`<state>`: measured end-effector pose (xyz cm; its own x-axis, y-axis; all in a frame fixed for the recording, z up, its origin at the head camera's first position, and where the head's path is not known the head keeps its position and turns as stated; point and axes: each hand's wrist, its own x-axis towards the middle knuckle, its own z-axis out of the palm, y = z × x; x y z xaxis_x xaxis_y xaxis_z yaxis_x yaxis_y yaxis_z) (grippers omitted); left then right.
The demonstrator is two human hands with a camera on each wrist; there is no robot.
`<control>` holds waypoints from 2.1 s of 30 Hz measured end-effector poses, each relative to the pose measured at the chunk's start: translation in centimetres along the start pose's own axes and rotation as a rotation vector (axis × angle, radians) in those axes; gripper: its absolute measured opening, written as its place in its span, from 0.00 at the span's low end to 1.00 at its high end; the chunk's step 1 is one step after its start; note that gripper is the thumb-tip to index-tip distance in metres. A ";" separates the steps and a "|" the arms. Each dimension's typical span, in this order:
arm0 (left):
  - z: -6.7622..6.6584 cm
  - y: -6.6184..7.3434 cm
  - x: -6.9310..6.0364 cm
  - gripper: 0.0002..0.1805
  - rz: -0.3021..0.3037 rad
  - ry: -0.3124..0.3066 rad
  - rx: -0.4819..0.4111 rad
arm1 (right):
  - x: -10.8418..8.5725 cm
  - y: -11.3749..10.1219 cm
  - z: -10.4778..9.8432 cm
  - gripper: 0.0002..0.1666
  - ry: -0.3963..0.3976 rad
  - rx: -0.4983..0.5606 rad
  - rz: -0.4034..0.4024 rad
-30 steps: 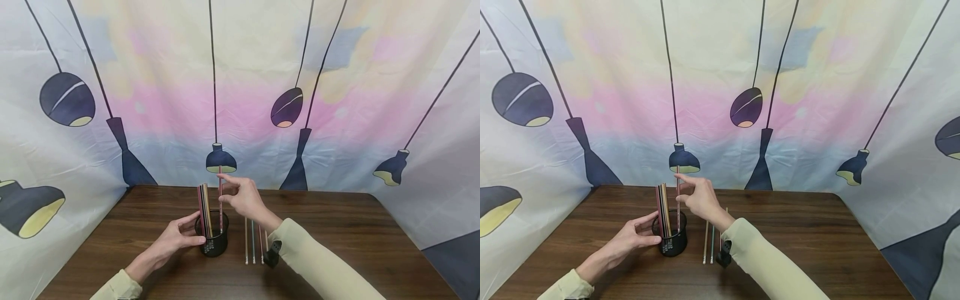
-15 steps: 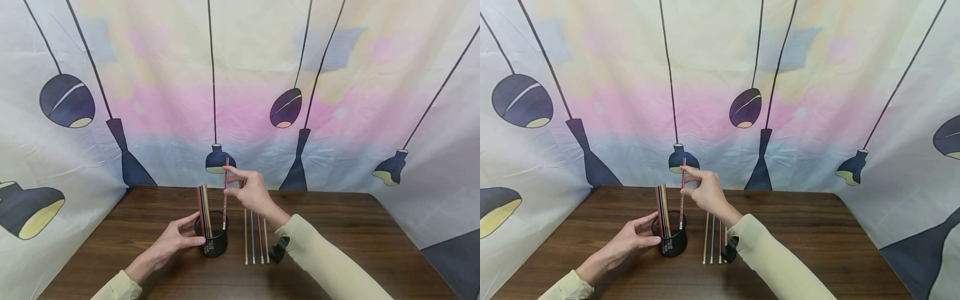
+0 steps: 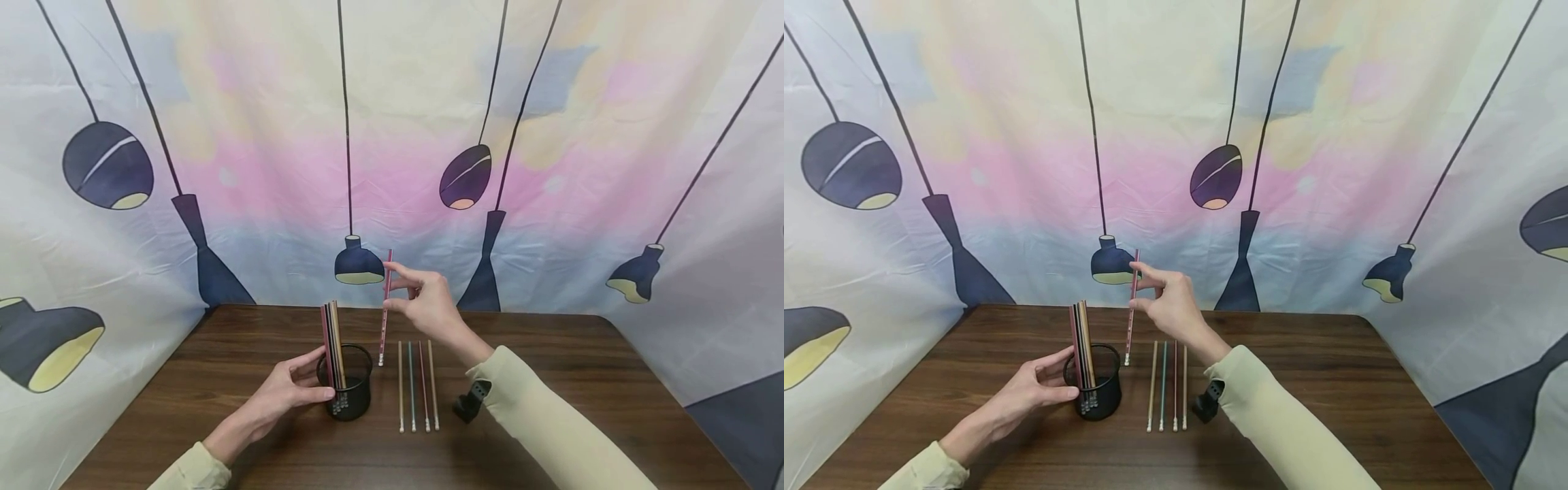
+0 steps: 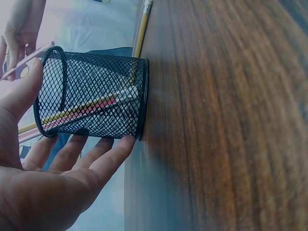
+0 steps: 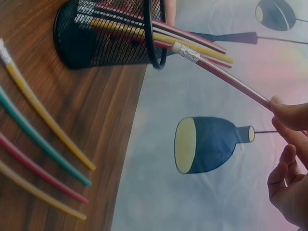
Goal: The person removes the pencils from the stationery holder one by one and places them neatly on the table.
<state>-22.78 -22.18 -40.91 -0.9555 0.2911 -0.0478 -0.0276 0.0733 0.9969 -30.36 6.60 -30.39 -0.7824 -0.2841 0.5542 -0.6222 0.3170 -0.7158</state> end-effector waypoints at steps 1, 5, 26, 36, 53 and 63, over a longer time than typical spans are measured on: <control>0.0 0.0 0.0 0.50 -0.002 0.000 -0.001 | -0.1 0.1 -0.2 0.38 -0.003 0.001 0.006; -0.1 0.0 -0.1 0.50 -0.013 0.001 0.002 | -0.6 0.7 -0.9 0.37 -0.022 0.005 0.031; -0.1 0.0 0.0 0.50 0.006 0.006 0.012 | -4.7 6.4 -4.5 0.38 -0.049 -0.121 0.204; 0.0 -0.1 -0.1 0.50 -0.001 0.010 0.011 | -6.4 9.1 -5.2 0.38 -0.105 -0.129 0.268; -0.1 -0.2 0.0 0.50 0.011 0.003 0.014 | -7.7 11.4 -5.6 0.39 -0.242 -0.112 0.361; -0.2 -0.3 0.0 0.50 0.012 0.007 0.021 | -7.6 11.9 -5.2 0.39 -0.267 -0.136 0.382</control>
<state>-22.84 -22.35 -41.20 -0.9579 0.2850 -0.0353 -0.0100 0.0895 0.9959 -31.95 17.29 -40.92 -0.9322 -0.3411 0.1213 -0.3037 0.5544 -0.7749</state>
